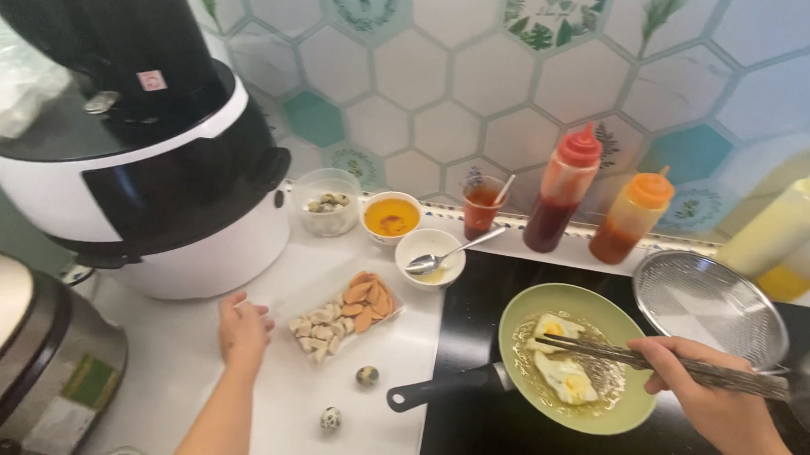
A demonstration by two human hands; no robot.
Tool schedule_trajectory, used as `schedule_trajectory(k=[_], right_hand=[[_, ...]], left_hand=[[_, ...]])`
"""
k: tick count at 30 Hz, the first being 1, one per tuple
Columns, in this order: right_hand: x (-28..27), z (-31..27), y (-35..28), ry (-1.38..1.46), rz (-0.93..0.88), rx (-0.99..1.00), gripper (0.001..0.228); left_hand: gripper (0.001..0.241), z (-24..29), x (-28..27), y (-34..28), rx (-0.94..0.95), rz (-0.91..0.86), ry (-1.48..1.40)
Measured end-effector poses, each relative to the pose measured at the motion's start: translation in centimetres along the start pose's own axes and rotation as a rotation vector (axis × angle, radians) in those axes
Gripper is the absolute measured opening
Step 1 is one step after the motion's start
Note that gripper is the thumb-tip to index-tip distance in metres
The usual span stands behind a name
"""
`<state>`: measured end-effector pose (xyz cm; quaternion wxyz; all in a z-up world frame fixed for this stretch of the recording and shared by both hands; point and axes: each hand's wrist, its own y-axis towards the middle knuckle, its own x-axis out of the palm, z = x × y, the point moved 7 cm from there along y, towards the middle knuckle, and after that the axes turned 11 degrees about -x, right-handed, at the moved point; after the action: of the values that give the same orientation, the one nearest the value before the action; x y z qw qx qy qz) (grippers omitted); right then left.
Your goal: Fry quail eggs and sausages in a pan on an induction cooktop.
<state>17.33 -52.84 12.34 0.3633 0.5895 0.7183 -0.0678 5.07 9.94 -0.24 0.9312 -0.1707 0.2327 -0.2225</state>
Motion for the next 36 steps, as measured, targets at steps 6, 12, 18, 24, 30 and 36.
schedule_trajectory(k=[6, 12, 18, 24, 30, 36], right_hand=[[1.3, 1.6, 1.5, -0.054, -0.01, -0.029, 0.024], [1.8, 2.8, 2.3, -0.142, 0.034, 0.078, 0.026], [1.9, 1.4, 3.3, -0.038, 0.067, 0.078, 0.028], [4.7, -4.1, 4.9, 0.076, -0.007, -0.058, 0.027], [8.7, -8.1, 6.1, 0.238, -0.081, -0.16, 0.026], [9.0, -6.9, 6.9, 0.172, -0.085, -0.165, 0.027]], left_hand=[[0.081, -1.0, 3.7, 0.0, 0.556, -0.214, -0.009], [0.085, -1.1, 3.5, -0.3, 0.519, -0.502, 0.098], [0.09, -1.3, 3.4, 0.1, 0.566, -0.608, 0.264], [0.042, -0.3, 1.9, 0.9, 0.053, -0.481, 0.131], [0.053, -6.2, 1.8, 6.1, -0.326, -0.419, 0.008], [0.033, -9.6, 1.9, 9.5, -0.418, -0.435, -0.041]])
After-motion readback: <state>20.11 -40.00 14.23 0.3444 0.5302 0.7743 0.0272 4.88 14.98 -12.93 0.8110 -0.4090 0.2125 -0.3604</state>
